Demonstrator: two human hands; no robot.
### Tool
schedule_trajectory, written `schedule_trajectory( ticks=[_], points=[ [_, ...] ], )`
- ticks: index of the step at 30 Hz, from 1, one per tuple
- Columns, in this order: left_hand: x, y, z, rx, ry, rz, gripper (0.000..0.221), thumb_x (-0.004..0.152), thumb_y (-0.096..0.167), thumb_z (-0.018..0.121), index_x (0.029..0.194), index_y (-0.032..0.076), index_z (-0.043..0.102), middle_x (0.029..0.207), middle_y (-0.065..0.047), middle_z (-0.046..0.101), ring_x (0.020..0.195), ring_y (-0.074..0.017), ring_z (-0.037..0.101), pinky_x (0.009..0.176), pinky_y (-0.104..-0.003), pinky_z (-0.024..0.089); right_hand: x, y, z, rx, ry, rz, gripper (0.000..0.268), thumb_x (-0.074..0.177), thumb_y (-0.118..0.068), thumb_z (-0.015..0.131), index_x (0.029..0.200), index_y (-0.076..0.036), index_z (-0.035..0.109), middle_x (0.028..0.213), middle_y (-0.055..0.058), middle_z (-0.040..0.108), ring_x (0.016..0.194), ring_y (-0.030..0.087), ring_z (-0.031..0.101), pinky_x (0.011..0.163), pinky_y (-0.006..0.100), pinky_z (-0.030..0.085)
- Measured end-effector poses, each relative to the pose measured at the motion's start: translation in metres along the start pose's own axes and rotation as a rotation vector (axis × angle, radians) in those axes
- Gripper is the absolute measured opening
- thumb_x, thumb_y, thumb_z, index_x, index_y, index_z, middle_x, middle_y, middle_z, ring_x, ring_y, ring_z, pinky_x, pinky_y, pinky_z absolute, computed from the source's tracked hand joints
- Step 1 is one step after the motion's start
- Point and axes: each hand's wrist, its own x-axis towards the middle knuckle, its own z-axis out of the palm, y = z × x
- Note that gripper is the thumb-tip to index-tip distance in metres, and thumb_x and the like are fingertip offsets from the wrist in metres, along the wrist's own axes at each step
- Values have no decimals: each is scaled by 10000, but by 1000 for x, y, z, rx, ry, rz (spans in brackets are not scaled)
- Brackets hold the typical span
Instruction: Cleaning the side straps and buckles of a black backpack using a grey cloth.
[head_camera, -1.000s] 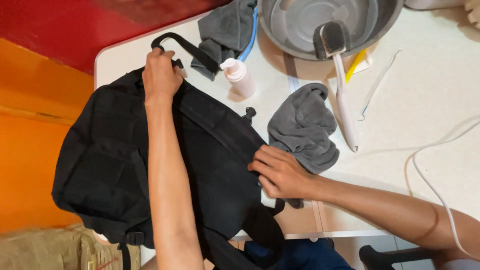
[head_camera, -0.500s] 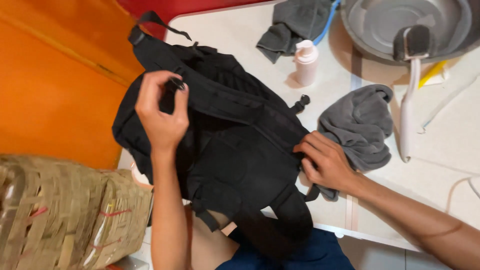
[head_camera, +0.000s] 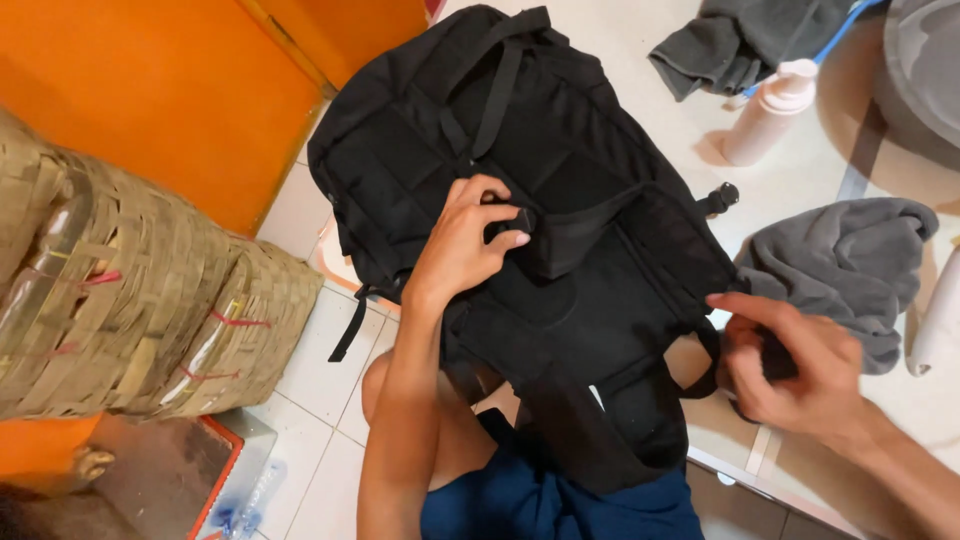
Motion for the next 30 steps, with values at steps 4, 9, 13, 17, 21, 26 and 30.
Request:
schedule_trajectory(
  ticks=[4,9,13,17,21,26,30],
  points=[
    [9,-3,7,-31,-36,-75,283,920,242,733,1131,57,763,1185,-53,668,1123,-278,637,970,-424,485,36,-32,-18,32,-49,123,187,995,-42,663,1173,4,696,786,10,677,608,69,576,670,199,455],
    [15,14,9,-88,24,-31,236,847,296,804,1006,122,794,990,6,737,809,-214,703,744,-356,506,121,-44,44,71,-201,-5,321,930,-214,813,1194,-58,715,801,32,564,642,137,455,699,264,384],
    [14,5,8,-296,32,-26,446,746,94,897,1161,24,751,1075,-112,754,898,-275,737,788,-331,600,136,-16,98,-224,-331,10,465,873,-474,739,1200,-144,728,1024,42,665,806,314,694,634,480,538],
    [2,-40,-14,-445,-27,-114,567,760,4,862,1296,38,678,1190,-223,743,1023,-369,747,882,-445,650,132,-26,102,-366,-505,67,198,875,-298,731,1039,-202,786,870,3,763,761,371,727,676,511,575],
    [13,-93,-27,8,170,-274,413,868,210,828,1270,183,732,1092,-49,774,967,-258,756,818,-387,634,124,-28,102,-323,-509,21,166,874,-247,735,1000,-161,800,800,34,774,683,356,729,605,457,550],
    [54,-62,-27,89,2,-269,601,840,228,803,1404,350,634,1352,-12,613,1137,-292,693,963,-540,557,123,-18,101,-325,-573,25,142,887,-308,722,969,-224,802,815,-22,774,678,281,737,587,387,553],
    [59,-67,-16,132,3,-256,457,726,227,885,1158,311,762,1054,35,684,1010,-269,717,871,-503,570,128,-16,97,-307,-592,50,141,876,-311,736,944,-203,796,778,-8,757,671,290,729,588,411,566]
  ],
)
